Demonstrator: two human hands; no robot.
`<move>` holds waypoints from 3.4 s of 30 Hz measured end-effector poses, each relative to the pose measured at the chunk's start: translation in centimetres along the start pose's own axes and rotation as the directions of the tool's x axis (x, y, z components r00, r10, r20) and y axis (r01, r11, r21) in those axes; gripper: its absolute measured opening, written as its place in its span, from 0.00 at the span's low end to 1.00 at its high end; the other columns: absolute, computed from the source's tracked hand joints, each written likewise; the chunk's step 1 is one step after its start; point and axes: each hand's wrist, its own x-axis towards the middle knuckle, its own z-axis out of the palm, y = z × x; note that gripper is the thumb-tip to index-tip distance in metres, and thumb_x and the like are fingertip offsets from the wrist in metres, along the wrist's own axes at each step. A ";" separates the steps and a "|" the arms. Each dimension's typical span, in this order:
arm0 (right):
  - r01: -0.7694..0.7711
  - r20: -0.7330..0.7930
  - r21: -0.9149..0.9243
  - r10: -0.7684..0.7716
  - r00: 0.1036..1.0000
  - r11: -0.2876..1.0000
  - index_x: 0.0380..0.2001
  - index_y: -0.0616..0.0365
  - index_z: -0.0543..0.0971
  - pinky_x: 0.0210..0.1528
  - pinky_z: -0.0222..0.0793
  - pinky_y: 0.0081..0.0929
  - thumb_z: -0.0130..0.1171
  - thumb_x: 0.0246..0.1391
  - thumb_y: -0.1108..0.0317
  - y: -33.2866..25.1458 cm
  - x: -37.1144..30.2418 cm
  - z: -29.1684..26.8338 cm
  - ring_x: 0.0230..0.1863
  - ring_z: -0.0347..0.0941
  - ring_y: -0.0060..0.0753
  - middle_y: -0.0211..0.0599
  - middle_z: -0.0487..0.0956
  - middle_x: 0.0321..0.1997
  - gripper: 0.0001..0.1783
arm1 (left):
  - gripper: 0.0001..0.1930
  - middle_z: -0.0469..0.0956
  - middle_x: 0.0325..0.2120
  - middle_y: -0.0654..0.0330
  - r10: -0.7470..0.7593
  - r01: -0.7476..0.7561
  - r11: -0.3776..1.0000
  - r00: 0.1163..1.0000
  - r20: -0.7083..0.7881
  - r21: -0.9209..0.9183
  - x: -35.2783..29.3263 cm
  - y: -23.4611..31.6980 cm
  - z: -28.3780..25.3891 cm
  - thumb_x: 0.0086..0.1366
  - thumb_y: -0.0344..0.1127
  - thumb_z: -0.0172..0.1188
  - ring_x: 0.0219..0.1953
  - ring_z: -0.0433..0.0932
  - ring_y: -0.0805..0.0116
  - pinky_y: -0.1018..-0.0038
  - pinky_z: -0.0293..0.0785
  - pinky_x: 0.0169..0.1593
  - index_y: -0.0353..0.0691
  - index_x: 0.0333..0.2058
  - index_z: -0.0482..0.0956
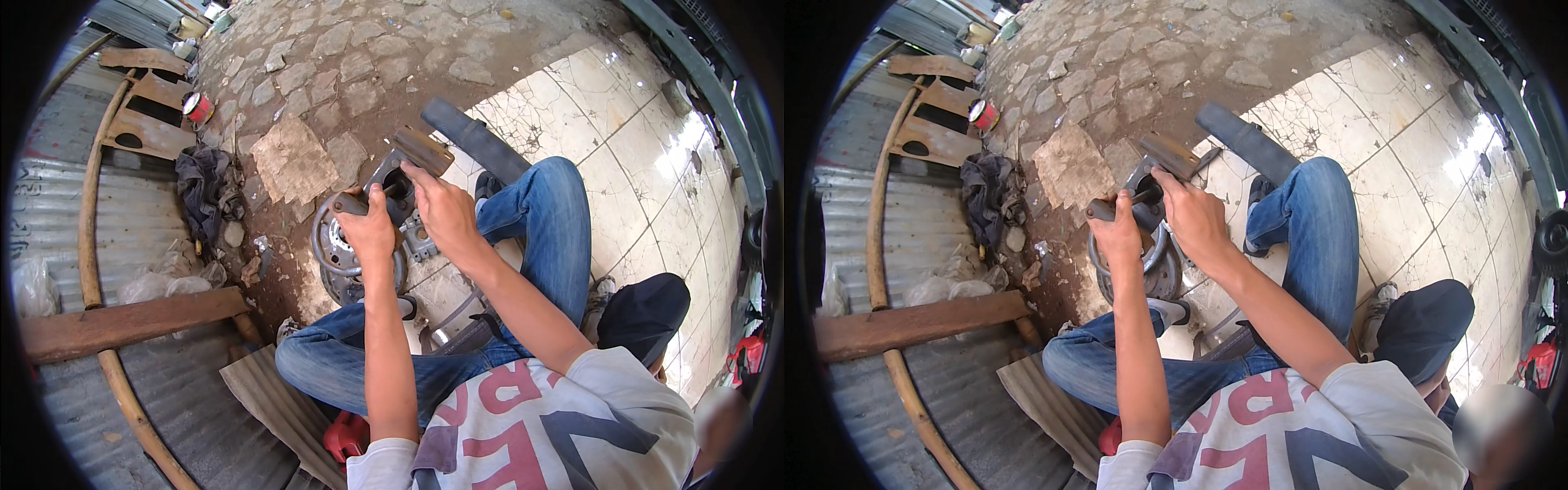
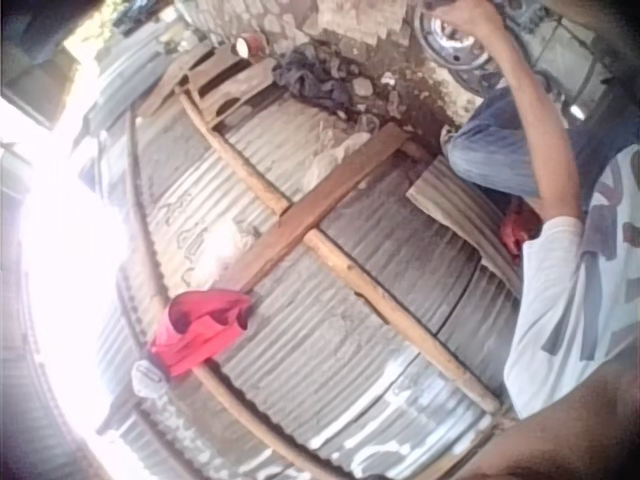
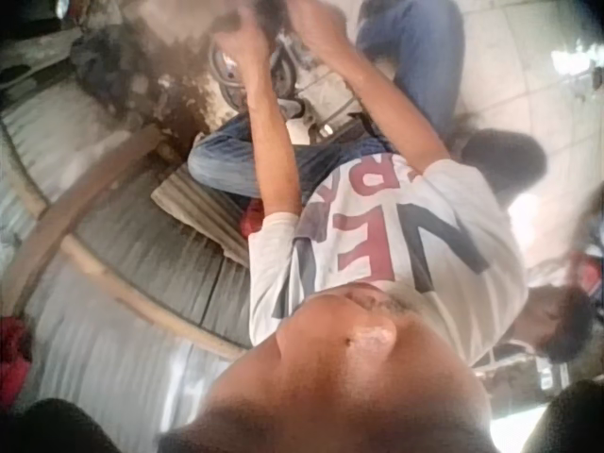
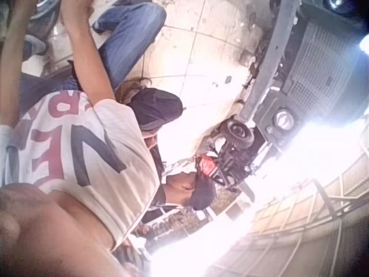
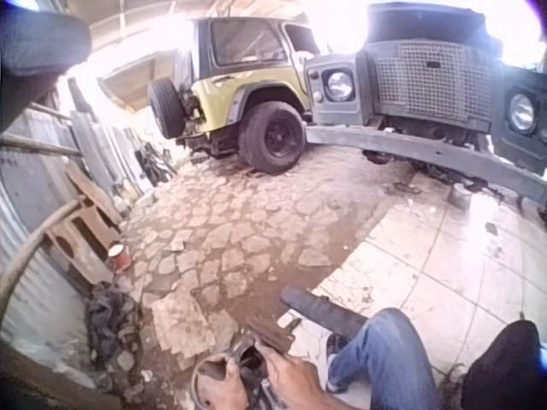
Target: The person sits on the ground and uses a small metal rod to scrape and clean the interior surfaces of a cylindrical mechanical housing. They repeatedly rotate the part and probe different areas with the rod, then inspect the cleaned surfaces.
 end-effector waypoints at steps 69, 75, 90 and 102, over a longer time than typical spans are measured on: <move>-0.003 0.082 0.168 -0.011 0.997 0.986 0.61 0.41 0.73 0.32 0.74 0.40 0.52 0.60 0.75 2.2 -1.2 -0.3 0.28 0.79 0.47 0.45 0.80 0.26 0.27 | 0.17 0.74 0.34 0.55 -0.027 0.027 0.999 0.999 0.029 0.027 1.1 1.5 -1.0 0.60 0.36 0.65 0.37 0.73 0.66 0.69 0.70 0.46 0.32 0.41 0.70; -0.061 0.089 0.175 0.046 0.995 0.983 0.60 0.40 0.73 0.33 0.75 0.41 0.52 0.60 0.74 2.1 -0.6 -0.4 0.29 0.80 0.47 0.45 0.83 0.32 0.26 | 0.17 0.75 0.37 0.54 -0.062 0.062 0.997 0.998 -0.007 0.042 0.4 1.1 -0.1 0.61 0.37 0.65 0.39 0.73 0.64 0.68 0.70 0.47 0.32 0.41 0.71; -0.220 0.010 0.644 0.279 0.960 0.733 0.61 0.56 0.72 0.34 0.73 0.22 0.47 0.69 0.66 4.2 -4.4 0.7 0.32 0.79 0.22 0.41 0.81 0.44 0.19 | 0.26 0.73 0.44 0.54 -0.124 0.108 0.984 0.986 -0.109 -0.142 -1.3 -1.1 -0.8 0.72 0.55 0.50 0.47 0.71 0.64 0.68 0.64 0.56 0.34 0.49 0.69; -0.074 -0.074 0.461 0.121 0.990 0.884 0.48 0.64 0.78 0.36 0.70 0.26 0.58 0.63 0.57 3.7 0.6 6.2 0.32 0.76 0.25 0.40 0.82 0.35 0.20 | 0.24 0.67 0.50 0.54 -0.155 0.057 0.822 0.980 -0.127 -0.567 -3.8 -7.3 1.0 0.77 0.55 0.34 0.52 0.68 0.63 0.67 0.64 0.59 0.39 0.52 0.64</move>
